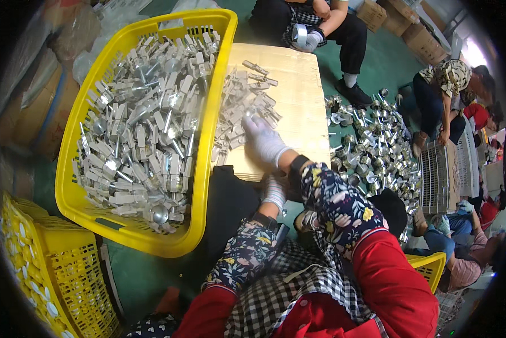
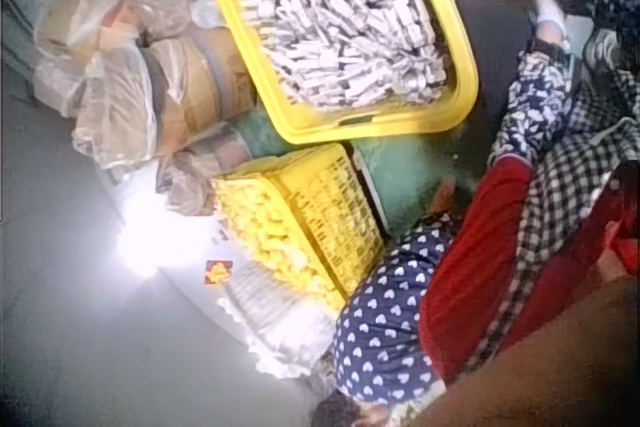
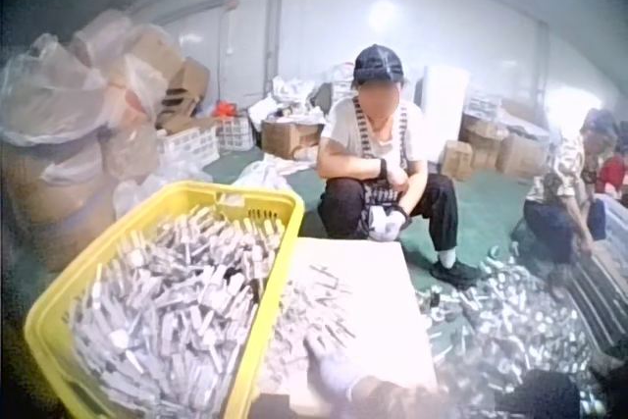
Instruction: Manually assembling and sorting various metal hardware components into sets.
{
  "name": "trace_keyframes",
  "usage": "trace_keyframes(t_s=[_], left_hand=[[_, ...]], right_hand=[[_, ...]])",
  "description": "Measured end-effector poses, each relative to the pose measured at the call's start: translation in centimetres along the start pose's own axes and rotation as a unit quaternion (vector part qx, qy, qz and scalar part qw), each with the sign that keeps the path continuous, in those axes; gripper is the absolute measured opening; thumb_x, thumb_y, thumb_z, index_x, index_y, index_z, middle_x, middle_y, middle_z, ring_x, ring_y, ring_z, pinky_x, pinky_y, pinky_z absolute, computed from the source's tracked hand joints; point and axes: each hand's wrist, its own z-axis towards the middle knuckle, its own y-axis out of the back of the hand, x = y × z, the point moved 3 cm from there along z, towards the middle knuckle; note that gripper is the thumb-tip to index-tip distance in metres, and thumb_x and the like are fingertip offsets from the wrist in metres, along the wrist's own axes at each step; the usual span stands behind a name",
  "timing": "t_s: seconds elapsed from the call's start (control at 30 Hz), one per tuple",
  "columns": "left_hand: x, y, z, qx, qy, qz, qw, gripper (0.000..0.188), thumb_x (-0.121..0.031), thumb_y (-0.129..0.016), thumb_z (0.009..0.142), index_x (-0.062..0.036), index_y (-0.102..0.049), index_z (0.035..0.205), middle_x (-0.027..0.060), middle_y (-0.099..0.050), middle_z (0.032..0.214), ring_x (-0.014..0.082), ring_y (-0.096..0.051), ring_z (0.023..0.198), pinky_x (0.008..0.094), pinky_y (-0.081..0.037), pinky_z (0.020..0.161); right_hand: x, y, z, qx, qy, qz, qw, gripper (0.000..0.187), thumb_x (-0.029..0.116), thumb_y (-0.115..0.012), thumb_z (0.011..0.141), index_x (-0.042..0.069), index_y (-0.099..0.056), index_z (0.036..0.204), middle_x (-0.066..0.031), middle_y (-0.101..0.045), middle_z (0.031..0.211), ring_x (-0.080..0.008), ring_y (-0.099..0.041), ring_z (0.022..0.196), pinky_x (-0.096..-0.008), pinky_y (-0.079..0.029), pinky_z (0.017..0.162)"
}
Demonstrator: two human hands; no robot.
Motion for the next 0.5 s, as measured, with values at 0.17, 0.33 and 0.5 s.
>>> trace_keyframes(t_s=[0.17, 0.33, 0.5], left_hand=[[1.9, -0.8, -0.9, -0.183, 0.141, -0.446, 0.865, 0.034, -0.033, -0.05, 0.086, -0.0039, -0.065, 0.094, 0.0122, -0.065, 0.097, 0.022, -0.062, 0.087, 0.0385, -0.047, 0.073], [2.7, 4.3, -3.6, -0.171, 0.138, -0.688, 0.692, 0.033, -0.032, -0.052, 0.084, -0.0018, -0.063, 0.075, 0.0111, -0.062, 0.064, 0.0213, -0.055, 0.055, 0.0344, -0.045, 0.061], [3.1, 4.5, -3.7, -0.228, 0.135, -0.586, 0.766, 0.034, -0.032, -0.055, 0.082, -0.0011, -0.062, 0.071, 0.0117, -0.06, 0.06, 0.0208, -0.06, 0.057, 0.0338, -0.047, 0.057]], right_hand=[[0.2, 2.3, -0.8, 0.001, 0.054, 0.04, 0.998, 0.054, 0.018, -0.056, 0.08, 0.007, -0.036, 0.129, -0.0215, -0.053, 0.113, -0.0348, -0.052, 0.106, -0.0389, -0.042, 0.09], [-6.4, 5.9, -1.8, -0.078, -0.168, 0.099, 0.978, 0.042, 0.019, -0.057, 0.08, -0.002, -0.052, 0.115, -0.0197, -0.062, 0.103, -0.0284, -0.062, 0.09, -0.0324, -0.048, 0.08], [-4.3, 4.6, -0.4, -0.009, -0.134, 0.071, 0.988, 0.037, 0.029, -0.054, 0.079, 0.003, -0.061, 0.104, -0.0186, -0.062, 0.101, -0.0344, -0.059, 0.093, -0.035, -0.047, 0.083]])
